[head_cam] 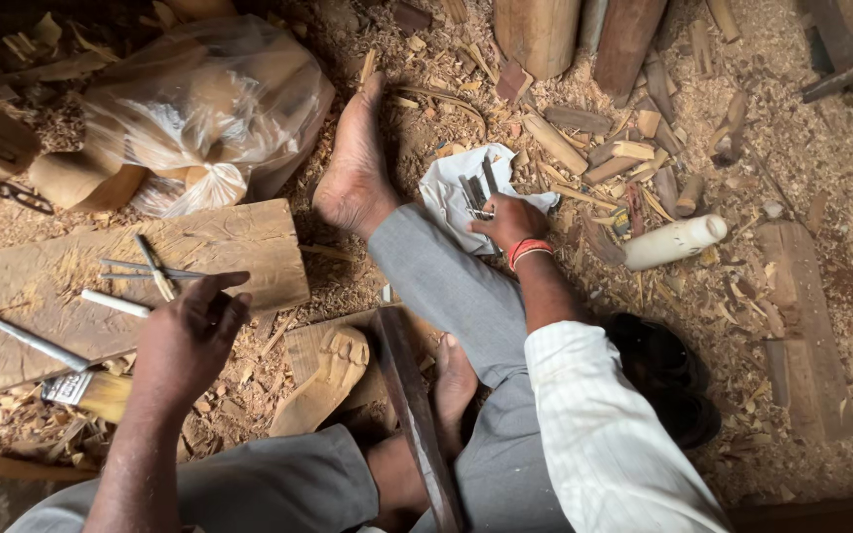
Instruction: The person sits on the floor and carves a small wooden object using a chisel and a wooden mallet. They repeatedly strike the chisel to shape the wood, occasionally pause to inspect the work, and apply a liquid from a bottle to the piece.
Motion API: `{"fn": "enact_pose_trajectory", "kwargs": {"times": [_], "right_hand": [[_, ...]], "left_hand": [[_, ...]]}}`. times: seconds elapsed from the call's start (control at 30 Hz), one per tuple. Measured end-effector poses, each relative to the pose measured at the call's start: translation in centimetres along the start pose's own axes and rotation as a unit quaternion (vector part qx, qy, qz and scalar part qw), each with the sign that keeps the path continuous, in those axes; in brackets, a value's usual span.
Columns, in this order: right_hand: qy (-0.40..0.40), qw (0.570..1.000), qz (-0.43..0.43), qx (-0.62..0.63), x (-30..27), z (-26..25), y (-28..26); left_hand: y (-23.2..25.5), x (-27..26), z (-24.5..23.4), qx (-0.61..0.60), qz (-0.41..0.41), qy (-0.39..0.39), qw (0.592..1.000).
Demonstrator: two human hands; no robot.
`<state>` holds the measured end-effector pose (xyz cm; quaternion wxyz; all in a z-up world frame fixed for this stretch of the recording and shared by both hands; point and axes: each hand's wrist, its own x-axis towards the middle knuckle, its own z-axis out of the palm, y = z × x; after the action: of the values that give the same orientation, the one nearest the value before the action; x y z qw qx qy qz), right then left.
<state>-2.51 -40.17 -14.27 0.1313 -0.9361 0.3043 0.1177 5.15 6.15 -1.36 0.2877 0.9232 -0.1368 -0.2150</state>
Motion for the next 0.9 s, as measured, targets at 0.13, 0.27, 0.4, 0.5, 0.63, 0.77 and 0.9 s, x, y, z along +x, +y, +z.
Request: {"fn": "enact_pose_trajectory", "kwargs": {"times": [0.13, 0.27, 0.4, 0.5, 0.63, 0.77, 0.9], "right_hand": [[0.003, 1.0, 0.002, 0.007, 0.6, 0.9, 0.1], [0.009, 0.999, -0.019, -0.036, 1.4, 2.1, 1.0], [0.015, 0.997, 0.014, 0.079, 2.2, 3.0, 2.7], [0.027, 0.977, 0.038, 0.206, 3.0, 3.6, 5.3], [-0.005, 0.8, 0.057, 0.597, 4.3, 4.2, 7.8], [-0.027, 0.818, 0.079, 0.57, 4.8, 5.0, 6.5], [0.007, 0.896, -0.01, 0.444, 5.2, 5.3, 3.8]], "left_hand": [[-0.5, -0.2, 0.1, 0.004, 0.056, 0.014, 0.998], [-0.1, -0.1, 0.0, 0.004, 0.063, 0.009, 0.998], [0.1, -0.3, -0.1, 0.001, 0.085, 0.027, 0.996], [0.4, -0.4, 0.0, -0.018, 0.072, 0.005, 0.997], [1.0, -0.6, 0.2, -0.035, 0.072, -0.012, 0.997], [1.3, -0.8, 0.2, -0.023, 0.058, -0.023, 0.998], [1.2, -0.6, 0.4, -0.013, 0.051, -0.033, 0.998]]}}
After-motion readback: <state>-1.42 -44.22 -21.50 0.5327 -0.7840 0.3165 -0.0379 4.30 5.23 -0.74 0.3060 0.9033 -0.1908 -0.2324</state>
